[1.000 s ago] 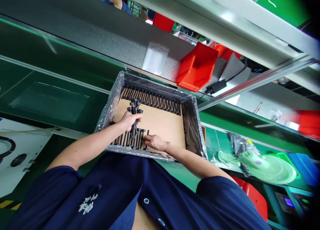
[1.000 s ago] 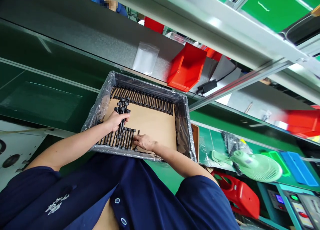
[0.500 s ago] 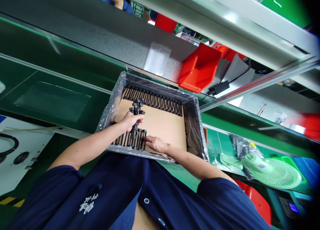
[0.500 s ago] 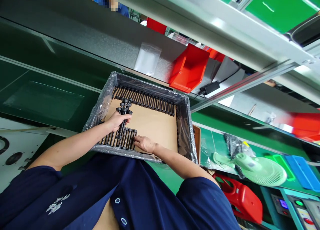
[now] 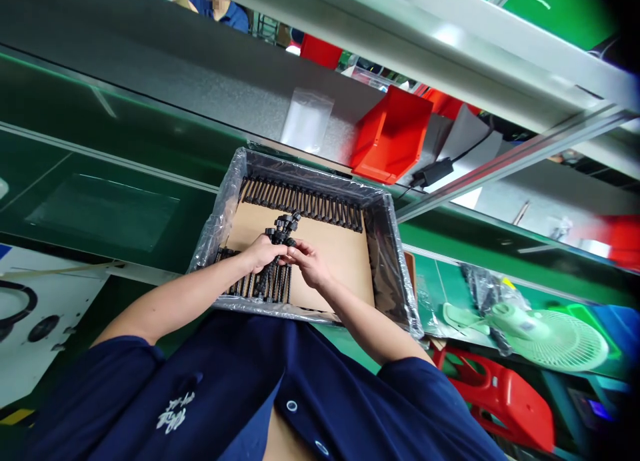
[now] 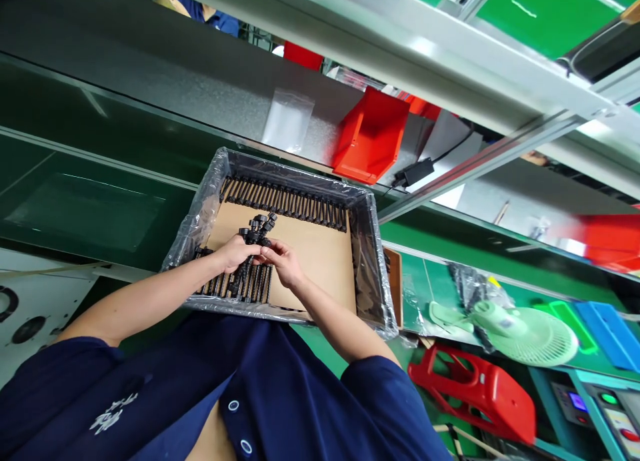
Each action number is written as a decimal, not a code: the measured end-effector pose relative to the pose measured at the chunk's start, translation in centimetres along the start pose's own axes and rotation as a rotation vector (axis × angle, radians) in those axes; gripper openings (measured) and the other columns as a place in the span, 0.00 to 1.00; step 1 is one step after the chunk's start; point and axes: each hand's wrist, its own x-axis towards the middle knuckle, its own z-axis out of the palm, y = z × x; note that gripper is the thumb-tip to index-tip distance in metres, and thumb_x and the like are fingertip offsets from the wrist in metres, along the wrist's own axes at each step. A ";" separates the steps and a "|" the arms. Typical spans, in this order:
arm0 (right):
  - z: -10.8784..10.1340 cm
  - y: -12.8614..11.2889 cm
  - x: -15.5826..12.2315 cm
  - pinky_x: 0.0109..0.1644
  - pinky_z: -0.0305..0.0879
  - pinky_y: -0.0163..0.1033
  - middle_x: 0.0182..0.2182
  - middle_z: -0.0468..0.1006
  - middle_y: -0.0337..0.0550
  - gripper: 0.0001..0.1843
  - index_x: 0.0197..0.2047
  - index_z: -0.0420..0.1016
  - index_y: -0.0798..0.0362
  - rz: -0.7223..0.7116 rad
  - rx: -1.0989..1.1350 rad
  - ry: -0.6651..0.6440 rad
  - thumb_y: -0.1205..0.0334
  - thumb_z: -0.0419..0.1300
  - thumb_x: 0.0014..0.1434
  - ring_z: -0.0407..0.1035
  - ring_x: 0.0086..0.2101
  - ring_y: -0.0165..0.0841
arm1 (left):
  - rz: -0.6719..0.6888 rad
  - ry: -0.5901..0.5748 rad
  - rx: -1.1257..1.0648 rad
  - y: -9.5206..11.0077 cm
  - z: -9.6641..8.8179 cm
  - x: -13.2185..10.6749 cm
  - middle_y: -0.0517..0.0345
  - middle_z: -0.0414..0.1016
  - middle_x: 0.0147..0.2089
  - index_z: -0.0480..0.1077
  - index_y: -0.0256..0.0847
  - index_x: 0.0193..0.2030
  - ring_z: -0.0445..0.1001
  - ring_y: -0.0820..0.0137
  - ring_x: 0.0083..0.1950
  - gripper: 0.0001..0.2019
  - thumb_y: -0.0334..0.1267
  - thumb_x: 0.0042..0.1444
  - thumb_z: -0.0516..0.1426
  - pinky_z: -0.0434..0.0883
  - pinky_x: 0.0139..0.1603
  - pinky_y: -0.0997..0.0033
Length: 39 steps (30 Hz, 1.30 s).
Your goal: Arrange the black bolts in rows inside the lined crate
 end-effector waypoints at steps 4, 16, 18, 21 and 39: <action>0.3 0.0 0.0 0.37 0.73 0.39 0.30 0.77 0.38 0.21 0.36 0.73 0.52 0.019 0.069 0.091 0.49 0.72 0.43 0.73 0.29 0.31 | 0.046 -0.048 0.000 -0.2 -0.2 0.3 0.58 0.74 0.28 0.74 0.34 0.31 0.71 0.75 0.26 0.09 0.33 0.40 0.64 0.67 0.27 0.75; -7.4 1.3 1.4 0.26 0.70 0.34 0.21 0.73 0.36 0.08 0.33 0.71 0.55 0.353 -0.360 0.276 0.65 0.66 0.50 0.66 0.19 0.26 | 0.034 0.081 0.058 -0.8 -1.0 1.1 0.63 0.67 0.20 0.69 0.36 0.26 0.65 0.77 0.21 0.07 0.29 0.38 0.62 0.63 0.24 0.76; -7.2 2.6 1.2 0.26 0.71 0.34 0.20 0.73 0.36 0.05 0.33 0.72 0.56 0.415 -0.414 0.258 0.69 0.64 0.51 0.67 0.20 0.27 | 0.036 0.076 0.064 -1.0 -1.0 1.1 0.63 0.67 0.19 0.69 0.36 0.26 0.65 0.77 0.21 0.07 0.30 0.38 0.63 0.62 0.23 0.76; -6.4 3.7 1.0 0.26 0.71 0.33 0.21 0.73 0.36 0.03 0.31 0.72 0.57 0.402 -0.485 0.201 0.70 0.63 0.53 0.68 0.20 0.26 | 0.035 0.078 0.082 -1.0 -1.0 1.0 0.63 0.66 0.19 0.68 0.36 0.24 0.64 0.77 0.20 0.08 0.31 0.38 0.63 0.61 0.23 0.76; -5.7 4.9 0.7 0.22 0.71 0.34 0.21 0.73 0.33 0.10 0.32 0.64 0.53 0.351 -0.543 0.149 0.68 0.64 0.53 0.69 0.18 0.28 | 0.030 0.101 0.142 -0.6 -1.1 0.7 0.62 0.67 0.19 0.68 0.36 0.24 0.64 0.77 0.20 0.08 0.33 0.39 0.64 0.62 0.22 0.76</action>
